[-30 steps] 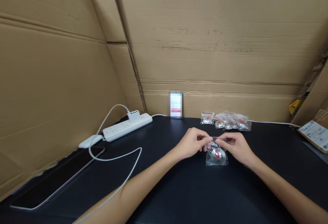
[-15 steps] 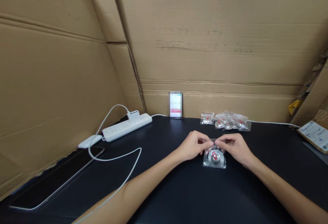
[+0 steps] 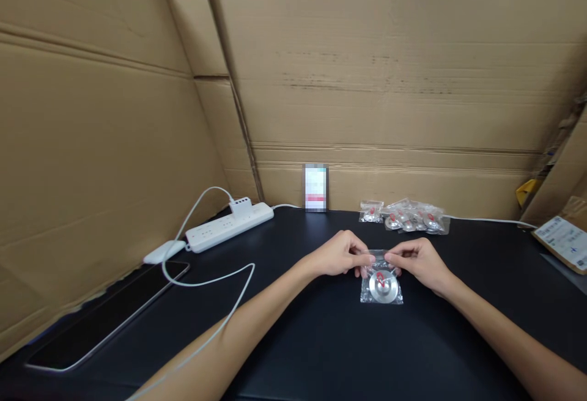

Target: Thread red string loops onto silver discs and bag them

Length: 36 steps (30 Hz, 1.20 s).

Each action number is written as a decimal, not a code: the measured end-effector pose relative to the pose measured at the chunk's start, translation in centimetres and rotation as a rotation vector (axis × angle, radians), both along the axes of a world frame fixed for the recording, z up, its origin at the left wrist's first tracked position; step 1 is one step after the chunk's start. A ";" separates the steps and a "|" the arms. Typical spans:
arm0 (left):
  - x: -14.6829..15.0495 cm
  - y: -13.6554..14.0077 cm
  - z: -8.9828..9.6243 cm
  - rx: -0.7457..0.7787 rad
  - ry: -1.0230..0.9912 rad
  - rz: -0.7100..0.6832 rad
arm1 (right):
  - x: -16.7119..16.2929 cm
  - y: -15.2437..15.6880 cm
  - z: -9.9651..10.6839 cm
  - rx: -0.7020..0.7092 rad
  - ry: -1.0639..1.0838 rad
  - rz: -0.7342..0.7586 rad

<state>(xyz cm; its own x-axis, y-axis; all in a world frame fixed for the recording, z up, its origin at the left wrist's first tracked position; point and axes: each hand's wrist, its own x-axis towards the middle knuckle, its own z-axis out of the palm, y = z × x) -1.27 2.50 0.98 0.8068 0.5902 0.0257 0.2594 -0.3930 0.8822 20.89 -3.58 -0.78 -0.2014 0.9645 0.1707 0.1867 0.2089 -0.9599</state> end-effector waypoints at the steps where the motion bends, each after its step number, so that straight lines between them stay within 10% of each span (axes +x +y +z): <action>1: -0.1 0.1 0.0 -0.002 0.008 -0.012 | 0.1 0.0 0.0 0.004 -0.011 0.003; 18: -1.4 0.7 0.9 0.034 0.103 -0.106 | 0.2 0.3 -0.2 0.018 -0.087 -0.029; 36: 0.4 -0.2 -0.3 -0.093 -0.235 0.194 | 0.4 0.5 -0.8 -0.004 0.016 -0.066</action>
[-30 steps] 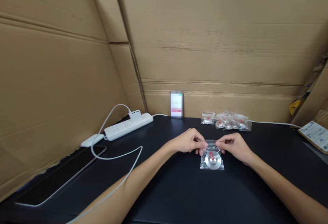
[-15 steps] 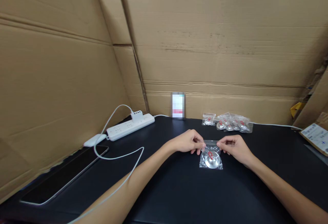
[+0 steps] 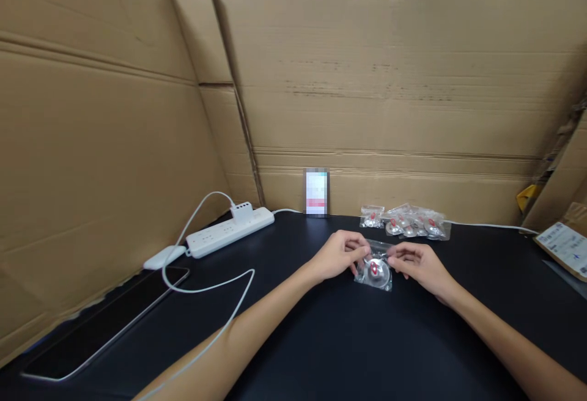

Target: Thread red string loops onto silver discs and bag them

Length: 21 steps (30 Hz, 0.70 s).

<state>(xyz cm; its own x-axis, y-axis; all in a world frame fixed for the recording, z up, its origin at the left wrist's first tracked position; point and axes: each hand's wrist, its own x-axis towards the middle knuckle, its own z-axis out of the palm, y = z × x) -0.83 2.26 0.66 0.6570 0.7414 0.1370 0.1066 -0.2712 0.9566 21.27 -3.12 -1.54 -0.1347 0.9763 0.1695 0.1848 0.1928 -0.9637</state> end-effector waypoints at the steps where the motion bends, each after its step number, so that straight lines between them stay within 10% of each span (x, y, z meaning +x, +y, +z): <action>1: 0.2 -0.2 0.1 -0.021 -0.045 0.027 | 0.0 0.0 0.0 -0.012 0.011 0.009; 21: 1.3 -1.5 0.1 -0.205 -0.100 -0.025 | -1.3 -0.6 0.3 -0.055 0.267 0.004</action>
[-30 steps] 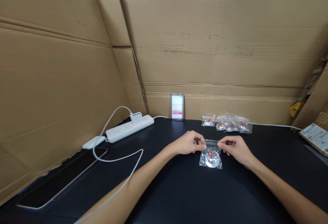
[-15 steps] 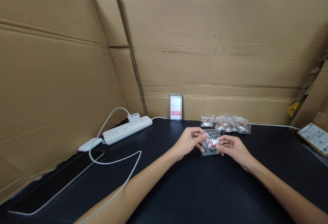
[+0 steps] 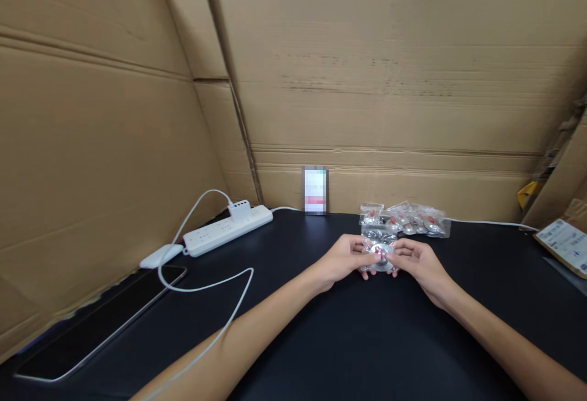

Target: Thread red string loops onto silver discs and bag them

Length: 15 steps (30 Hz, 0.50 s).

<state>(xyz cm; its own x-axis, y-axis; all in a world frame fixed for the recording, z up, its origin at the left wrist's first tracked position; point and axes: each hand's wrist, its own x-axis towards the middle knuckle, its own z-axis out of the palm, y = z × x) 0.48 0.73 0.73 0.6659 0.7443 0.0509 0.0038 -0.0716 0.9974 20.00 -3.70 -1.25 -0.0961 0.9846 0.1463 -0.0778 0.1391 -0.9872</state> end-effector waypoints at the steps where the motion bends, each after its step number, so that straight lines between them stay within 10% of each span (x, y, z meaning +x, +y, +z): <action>1: -0.2 0.3 0.1 0.012 0.009 0.010 | 0.0 0.0 0.1 -0.002 -0.008 -0.004; 15: -7.0 7.0 0.0 0.129 0.628 0.436 | 0.8 0.2 0.1 -0.027 -0.095 -0.036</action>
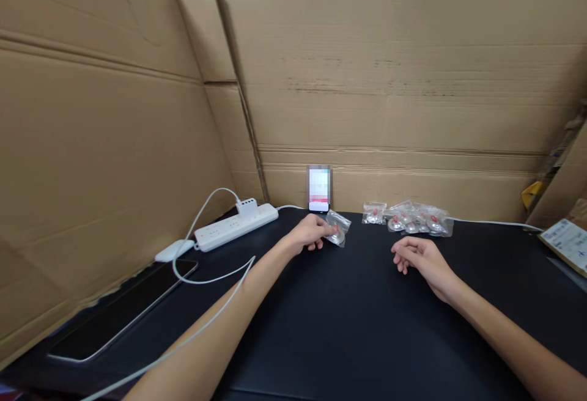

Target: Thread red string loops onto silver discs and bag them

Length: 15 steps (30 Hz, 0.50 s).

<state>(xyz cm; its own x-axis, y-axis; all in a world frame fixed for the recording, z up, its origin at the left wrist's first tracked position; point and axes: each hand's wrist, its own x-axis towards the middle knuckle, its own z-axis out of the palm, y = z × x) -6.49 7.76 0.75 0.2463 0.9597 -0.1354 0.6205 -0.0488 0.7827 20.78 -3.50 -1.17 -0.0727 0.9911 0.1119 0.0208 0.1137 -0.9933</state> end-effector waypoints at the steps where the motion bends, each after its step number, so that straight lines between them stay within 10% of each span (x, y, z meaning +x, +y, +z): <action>1: -0.1 0.0 0.0 0.014 0.028 0.020 | 0.0 0.0 0.0 -0.001 0.000 0.001; 15: 1.2 -2.6 1.3 0.521 0.767 0.225 | 0.0 0.0 0.1 0.003 -0.017 0.017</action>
